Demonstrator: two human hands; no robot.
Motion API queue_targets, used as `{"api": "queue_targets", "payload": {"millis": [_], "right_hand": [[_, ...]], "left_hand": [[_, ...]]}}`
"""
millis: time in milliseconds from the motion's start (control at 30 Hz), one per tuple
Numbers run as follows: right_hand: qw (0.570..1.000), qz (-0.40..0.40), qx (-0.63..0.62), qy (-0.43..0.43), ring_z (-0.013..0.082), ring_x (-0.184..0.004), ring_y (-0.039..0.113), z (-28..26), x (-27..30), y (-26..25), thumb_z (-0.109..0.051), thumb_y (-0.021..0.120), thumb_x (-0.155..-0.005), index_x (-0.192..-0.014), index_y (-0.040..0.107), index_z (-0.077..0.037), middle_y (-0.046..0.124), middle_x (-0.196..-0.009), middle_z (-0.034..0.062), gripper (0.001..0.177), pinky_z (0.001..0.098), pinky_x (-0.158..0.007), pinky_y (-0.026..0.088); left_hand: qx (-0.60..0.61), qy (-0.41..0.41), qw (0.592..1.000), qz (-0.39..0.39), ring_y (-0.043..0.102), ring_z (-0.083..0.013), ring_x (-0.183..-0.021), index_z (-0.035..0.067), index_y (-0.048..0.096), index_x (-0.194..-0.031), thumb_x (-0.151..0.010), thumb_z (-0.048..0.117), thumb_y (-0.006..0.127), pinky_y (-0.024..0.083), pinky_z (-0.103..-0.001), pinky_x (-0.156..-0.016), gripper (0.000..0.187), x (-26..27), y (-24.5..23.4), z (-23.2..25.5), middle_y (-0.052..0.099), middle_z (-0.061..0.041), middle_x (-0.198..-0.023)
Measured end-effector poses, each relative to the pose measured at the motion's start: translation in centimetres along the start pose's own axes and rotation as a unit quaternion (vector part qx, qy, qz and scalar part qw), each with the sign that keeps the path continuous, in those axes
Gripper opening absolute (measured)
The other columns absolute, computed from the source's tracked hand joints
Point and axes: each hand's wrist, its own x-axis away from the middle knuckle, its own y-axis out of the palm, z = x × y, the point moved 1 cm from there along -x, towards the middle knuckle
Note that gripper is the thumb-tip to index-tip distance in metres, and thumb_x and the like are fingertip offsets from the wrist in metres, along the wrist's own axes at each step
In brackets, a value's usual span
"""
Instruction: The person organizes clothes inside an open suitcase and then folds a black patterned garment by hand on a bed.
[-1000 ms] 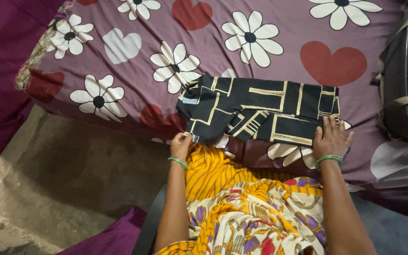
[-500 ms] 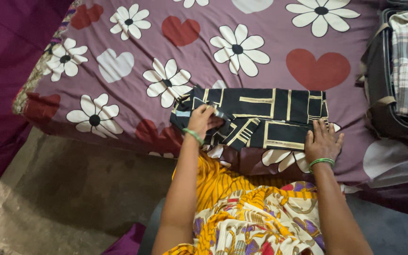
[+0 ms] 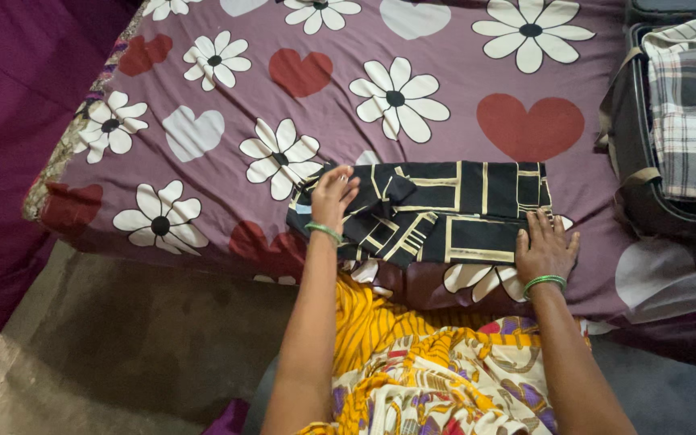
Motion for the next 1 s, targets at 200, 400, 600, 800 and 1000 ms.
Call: {"api": "queue_targets", "payload": {"millis": [200, 400, 600, 800, 1000], "right_hand": [[0.998, 0.031, -0.051, -0.009, 0.0254, -0.148, 0.045, -5.7, -1.8, -3.3, -0.023, 0.065, -0.095, -0.136, 0.065, -0.02, 0.056, -0.153, 0.0025, 0.041, 0.0682, -0.119, 0.021], [0.952, 0.0, -0.246, -0.184, 0.0274, -0.12, 0.066, -19.9, -4.0, -5.7, 0.001, 0.064, -0.088, -0.128, 0.067, -0.018, 0.062, -0.143, 0.002, 0.045, 0.0426, -0.104, 0.052], [0.914, -0.119, -0.196, -0.336, 0.0362, -0.092, 0.069, -27.0, -6.7, -5.2, 0.012, 0.061, -0.07, -0.129, 0.068, -0.009, 0.06, -0.137, 0.0155, 0.063, 0.0453, -0.077, 0.055], [0.94, -0.089, -0.16, -0.288, 0.0316, -0.097, 0.069, -24.2, -6.3, -1.7, 0.003, 0.064, -0.08, -0.102, 0.07, -0.01, 0.066, -0.11, 0.0096, 0.026, 0.0415, -0.082, 0.057], [0.92, -0.098, -0.163, -0.343, 0.0328, -0.091, 0.068, -22.2, -3.2, -1.0, -0.007, 0.071, -0.075, -0.098, 0.071, -0.007, 0.068, -0.102, 0.0105, 0.023, 0.044, -0.08, 0.055]], "left_hand": [[-0.305, 0.053, 0.946, 0.094, 0.073, -0.016, -0.077, 0.005, 0.071, -0.116, -0.094, 0.007, 0.068, 0.055, -0.028, -0.062, 0.022, 0.5, -4.1, -0.8, 0.074, -0.008, -0.109], [-0.509, 0.257, 0.821, 0.04, 0.069, -0.0315, -0.105, 0.007, 0.07, -0.119, -0.078, 0.002, 0.078, 0.055, -0.039, -0.093, 0.042, 0.0, -4.7, -0.8, 0.071, -0.015, -0.116], [-0.556, 0.189, 0.81, -0.002, 0.066, -0.0352, -0.101, 0.01, 0.067, -0.123, -0.08, 0.006, 0.076, 0.053, -0.043, -0.088, 0.044, -1.8, -4.8, -1.2, 0.068, -0.017, -0.112], [-0.61, 0.22, 0.761, -0.015, 0.067, -0.0347, -0.094, 0.015, 0.076, -0.091, -0.083, 0.009, 0.077, 0.054, -0.045, -0.085, 0.01, -5.6, -7.9, -1.5, 0.069, -0.013, -0.094], [-0.614, 0.15, 0.774, 0.046, 0.066, -0.0359, -0.094, 0.014, 0.075, -0.097, -0.091, 0.008, 0.07, 0.053, -0.047, -0.08, 0.009, -4.8, -6.8, 1.1, 0.067, -0.014, -0.102]]}}
